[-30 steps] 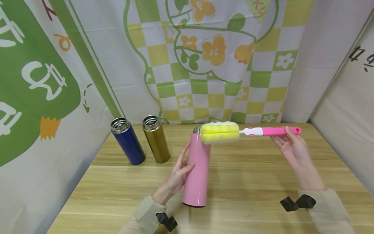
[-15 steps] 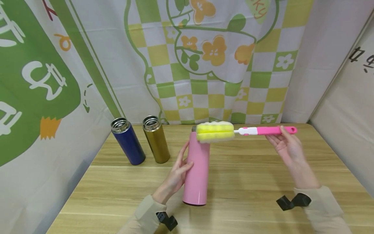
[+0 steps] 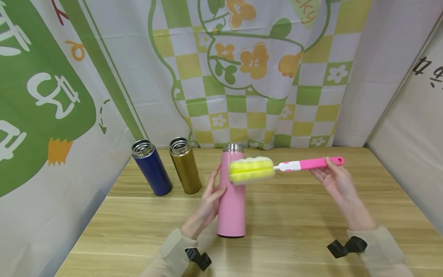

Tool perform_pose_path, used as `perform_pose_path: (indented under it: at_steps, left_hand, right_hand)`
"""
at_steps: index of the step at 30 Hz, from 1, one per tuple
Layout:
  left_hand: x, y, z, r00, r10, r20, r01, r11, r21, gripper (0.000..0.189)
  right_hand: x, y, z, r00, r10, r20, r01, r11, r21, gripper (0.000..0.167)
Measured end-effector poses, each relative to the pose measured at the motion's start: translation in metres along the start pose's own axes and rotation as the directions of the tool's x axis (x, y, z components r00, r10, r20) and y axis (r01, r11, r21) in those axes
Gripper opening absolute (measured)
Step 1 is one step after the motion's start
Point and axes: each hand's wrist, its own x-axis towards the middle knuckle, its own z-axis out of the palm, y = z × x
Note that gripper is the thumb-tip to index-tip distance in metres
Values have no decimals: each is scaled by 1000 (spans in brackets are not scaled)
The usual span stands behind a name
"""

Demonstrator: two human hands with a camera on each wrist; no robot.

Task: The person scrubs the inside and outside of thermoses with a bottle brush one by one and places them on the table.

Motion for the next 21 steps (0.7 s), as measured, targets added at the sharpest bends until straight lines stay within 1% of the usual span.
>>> perform_pose_path:
  at_steps: [4,11,17,21]
  left_hand:
    - [2,0,0,1000,11,-8,-11,1000,-7,60]
    - [5,2,0,999,31,-37,-33,999,-30,60]
    - [5,4,1,998,43,-53,-45,998,-37,62]
    - [5,7,1,997,47,-56,-49,998,-30,62]
  right_hand:
    - [-3,2,-1,1000,7,9,-6,999,-39,13]
    - [-7,6,-3,998,37,50,-32,994,-106,18]
    - [-10,8,-5,997,58,51,-52,992,-113,19]
    - [-12,9,-5,996,76,36,-71,990,-121,21]
